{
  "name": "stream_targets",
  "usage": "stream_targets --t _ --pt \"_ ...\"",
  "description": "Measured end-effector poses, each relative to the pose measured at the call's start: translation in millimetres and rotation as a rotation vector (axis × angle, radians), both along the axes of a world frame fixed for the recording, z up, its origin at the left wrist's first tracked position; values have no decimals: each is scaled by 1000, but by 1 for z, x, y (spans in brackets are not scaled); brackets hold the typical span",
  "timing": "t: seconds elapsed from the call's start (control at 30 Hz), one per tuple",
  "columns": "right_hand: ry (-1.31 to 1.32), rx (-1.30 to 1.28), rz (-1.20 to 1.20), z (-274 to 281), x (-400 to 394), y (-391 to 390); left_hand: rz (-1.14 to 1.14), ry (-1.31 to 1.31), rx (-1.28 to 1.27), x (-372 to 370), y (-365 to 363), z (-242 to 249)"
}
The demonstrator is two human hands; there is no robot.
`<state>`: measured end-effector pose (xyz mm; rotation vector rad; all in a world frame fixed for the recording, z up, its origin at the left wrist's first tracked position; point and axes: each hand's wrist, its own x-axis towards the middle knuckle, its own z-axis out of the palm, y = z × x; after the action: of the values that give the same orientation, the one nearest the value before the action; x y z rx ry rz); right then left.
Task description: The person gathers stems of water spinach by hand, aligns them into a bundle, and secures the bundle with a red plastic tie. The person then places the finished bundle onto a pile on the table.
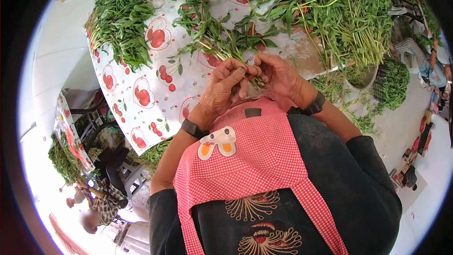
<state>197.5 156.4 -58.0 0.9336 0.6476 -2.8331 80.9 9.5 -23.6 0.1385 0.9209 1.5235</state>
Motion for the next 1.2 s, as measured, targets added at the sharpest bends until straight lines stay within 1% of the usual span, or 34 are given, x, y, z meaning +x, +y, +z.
stream_targets --t 0.1,0.17,0.2,0.27,0.4,0.5,0.57,0.6,0.7,0.8,0.87,0.9,0.97,1.0,1.07,1.1,1.17,1.2 --pt "29 13 46 1 1 -2 20 31 -1 6 -1 -6" --pt "67 109 37 2 2 -6 5 101 -22 7 0 -11" --pt "65 110 39 2 2 -4 7 98 -21 5 0 -13" --pt "-3 143 -10 4 3 -5 -68 212 -58 2 -1 -8" --pt "28 129 -38 4 5 -5 -11 209 -44 7 0 -9" --pt "23 143 -38 3 6 -3 -30 242 -61 6 1 -7" --pt "17 138 -46 1 7 -3 -109 253 -96 2 -1 -10" --pt "15 136 -46 -1 7 -2 -110 251 -98 2 -1 -11" --pt "60 122 -39 -6 6 5 -118 320 -91 0 2 -9" --pt "24 159 -1 -4 7 13 -103 401 -126 0 8 -7" --pt "99 195 69 2 10 19 -46 671 -101 -2 11 -9" --pt "100 202 69 5 11 21 -43 673 -94 -3 14 -11" --pt "150 272 183 14 12 24 -30 1194 -2 -5 20 -8" --pt "156 281 188 21 11 25 -20 1200 3 -4 22 -6" --pt "198 381 326 34 7 27 -52 1152 -41 -1 28 -2" --pt "204 387 329 30 6 27 -46 1158 -38 -2 28 -1" --pt "165 465 387 21 5 27 -187 1104 -36 -5 29 0" --pt "171 470 388 18 5 29 -183 1110 -34 -5 30 1"
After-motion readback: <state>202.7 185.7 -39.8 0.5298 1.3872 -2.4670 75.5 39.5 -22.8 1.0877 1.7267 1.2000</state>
